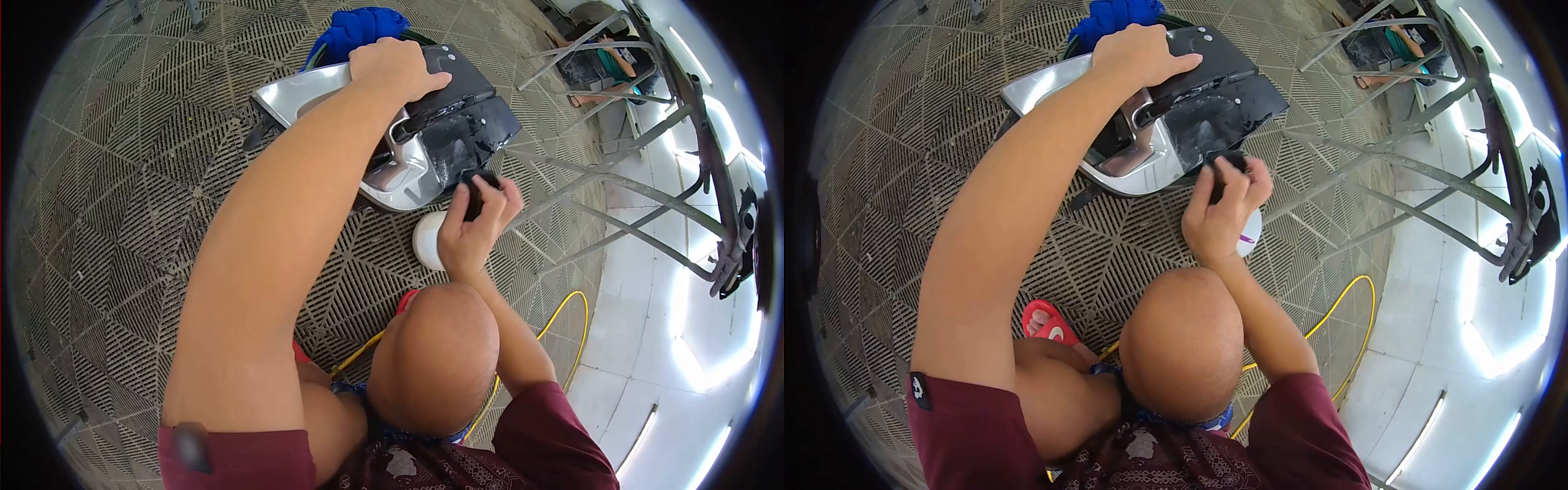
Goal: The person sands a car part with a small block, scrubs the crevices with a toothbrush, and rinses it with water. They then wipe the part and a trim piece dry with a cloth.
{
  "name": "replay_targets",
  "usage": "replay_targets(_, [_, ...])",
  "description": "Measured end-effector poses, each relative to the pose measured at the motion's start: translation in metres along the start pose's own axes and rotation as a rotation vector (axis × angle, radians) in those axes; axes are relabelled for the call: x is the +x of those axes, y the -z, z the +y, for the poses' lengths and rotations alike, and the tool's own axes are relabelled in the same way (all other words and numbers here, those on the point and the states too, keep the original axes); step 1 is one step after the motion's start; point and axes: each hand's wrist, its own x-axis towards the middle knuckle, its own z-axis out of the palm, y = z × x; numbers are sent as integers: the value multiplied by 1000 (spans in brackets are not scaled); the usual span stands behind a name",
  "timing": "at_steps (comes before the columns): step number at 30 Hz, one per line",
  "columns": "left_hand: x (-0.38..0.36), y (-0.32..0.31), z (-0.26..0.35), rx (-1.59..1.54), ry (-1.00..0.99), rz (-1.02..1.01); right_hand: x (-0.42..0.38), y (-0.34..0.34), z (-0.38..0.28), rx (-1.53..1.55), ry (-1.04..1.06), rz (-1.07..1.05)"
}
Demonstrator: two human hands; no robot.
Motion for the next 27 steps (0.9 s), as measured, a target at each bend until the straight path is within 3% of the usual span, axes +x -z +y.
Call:
replay_targets(3, [-5, -2, -6, 8, -13, 52, 8, 5, 12, 14, 100, -56])
replay_targets(4, [-4, -2, -5, 11, -18, 37, 15, 4, 16, -23, -14, -57])
replay_targets(7, [-2, -1, -1, -1, -31, 33, 7, 14, 2, -67, 98, -111])
replay_targets(13, [-2, -4, 2, 37, 1, 43, 38, 34, -2, -85, 31, -226])
replay_targets(16, [-4, -1, 1, 36, 25, 22, 50, 45, -5, -114, 190, -352])
replay_targets(19, [-7, 2, 4, 33, 7, 2, 66, 43, 9, -171, 97, -372])
replay_targets(20, [-7, 4, 2, 42, 13, 4, 63, 47, 5, -159, 191, -394])
replay_targets(23, [-7, 1, 3, 47, 7, 31, 72, 54, 5, -147, 194, -483])
replay_targets(25, [-7, 4, 4, 13, -8, 21, 74, 52, 8, -142, 110, -443])
replay_targets(27, [-8, 3, 1, 51, -7, 37, 64, 57, -3, -68, 260, -512])
